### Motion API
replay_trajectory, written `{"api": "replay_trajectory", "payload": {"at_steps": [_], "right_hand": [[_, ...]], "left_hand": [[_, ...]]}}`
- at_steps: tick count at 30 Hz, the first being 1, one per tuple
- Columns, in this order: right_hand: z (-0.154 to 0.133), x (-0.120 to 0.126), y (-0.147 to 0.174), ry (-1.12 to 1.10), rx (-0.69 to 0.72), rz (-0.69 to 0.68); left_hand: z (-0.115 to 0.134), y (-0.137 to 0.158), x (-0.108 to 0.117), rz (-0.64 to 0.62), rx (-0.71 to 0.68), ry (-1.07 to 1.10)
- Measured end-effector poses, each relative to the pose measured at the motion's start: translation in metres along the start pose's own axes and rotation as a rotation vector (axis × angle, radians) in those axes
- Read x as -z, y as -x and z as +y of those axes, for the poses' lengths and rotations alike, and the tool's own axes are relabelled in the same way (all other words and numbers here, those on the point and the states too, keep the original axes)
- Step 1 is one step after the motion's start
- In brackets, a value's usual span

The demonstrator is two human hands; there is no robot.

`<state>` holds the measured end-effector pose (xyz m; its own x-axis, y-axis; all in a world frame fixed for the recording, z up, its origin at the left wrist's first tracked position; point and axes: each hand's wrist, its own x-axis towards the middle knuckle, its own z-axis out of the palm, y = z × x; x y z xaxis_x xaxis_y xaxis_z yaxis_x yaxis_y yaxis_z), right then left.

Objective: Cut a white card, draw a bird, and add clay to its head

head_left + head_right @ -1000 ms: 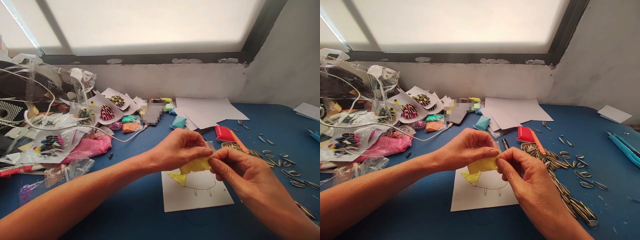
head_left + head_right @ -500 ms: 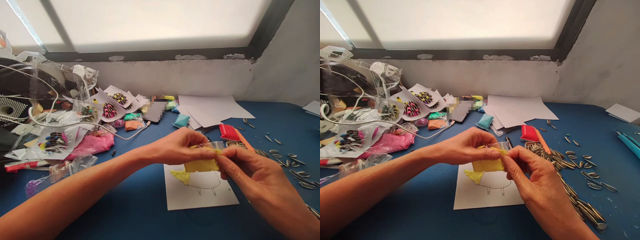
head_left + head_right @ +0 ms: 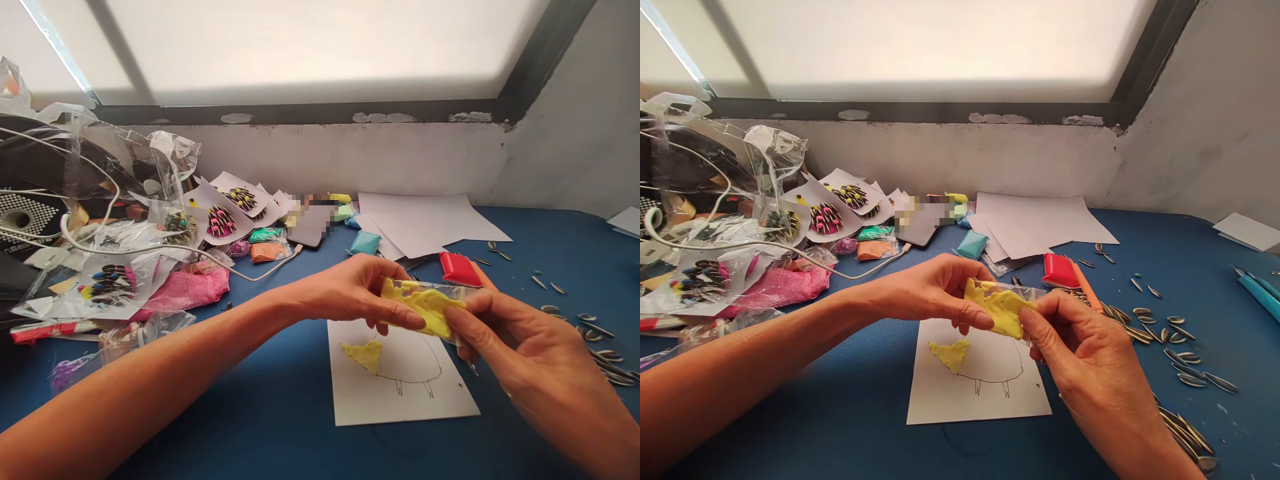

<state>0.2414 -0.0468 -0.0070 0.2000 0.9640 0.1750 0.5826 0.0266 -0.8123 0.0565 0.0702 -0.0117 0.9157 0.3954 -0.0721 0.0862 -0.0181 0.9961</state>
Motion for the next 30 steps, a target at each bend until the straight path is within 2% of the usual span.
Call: {"api": "replay_trajectory", "payload": {"at_steps": [6,8,10,12,15,18,21,23,25,27,30], "right_hand": [[0.004,-0.002,-0.005,-0.019,-0.002,-0.012],[0.009,-0.005,-0.004,0.002,0.004,0.029],[0.013,-0.008,-0.002,0.043,0.031,0.06],[0.016,-0.01,0.002,0.11,0.098,0.049],[0.016,-0.013,0.008,0.194,0.319,-0.013],[0.015,-0.015,0.011,0.253,0.52,-0.064],[0.017,-0.016,0.011,0.318,0.597,-0.069],[0.019,-0.016,0.011,0.347,0.641,-0.064],[0.02,-0.017,0.011,0.367,0.683,-0.061],[0.021,-0.017,0.01,0.384,0.71,-0.06],[0.021,-0.017,0.01,0.407,0.716,-0.055]], "left_hand": [[0.0,-0.003,0.005,0.105,-0.027,-0.023],[0.0,-0.003,0.006,0.209,-0.033,-0.058],[-0.002,-0.004,0.009,0.369,-0.003,-0.117],[-0.005,-0.006,0.014,0.473,0.056,-0.192],[-0.013,-0.007,0.021,0.473,0.098,-0.315],[-0.019,-0.006,0.027,0.559,0.135,-0.597],[-0.022,-0.003,0.031,0.647,0.185,-1.009],[-0.023,-0.002,0.033,0.666,0.205,-1.201],[-0.025,-0.003,0.032,0.693,0.157,-1.324],[-0.027,-0.005,0.028,0.678,-0.007,-1.387],[-0.032,-0.01,0.022,0.43,-0.256,-1.407]]}}
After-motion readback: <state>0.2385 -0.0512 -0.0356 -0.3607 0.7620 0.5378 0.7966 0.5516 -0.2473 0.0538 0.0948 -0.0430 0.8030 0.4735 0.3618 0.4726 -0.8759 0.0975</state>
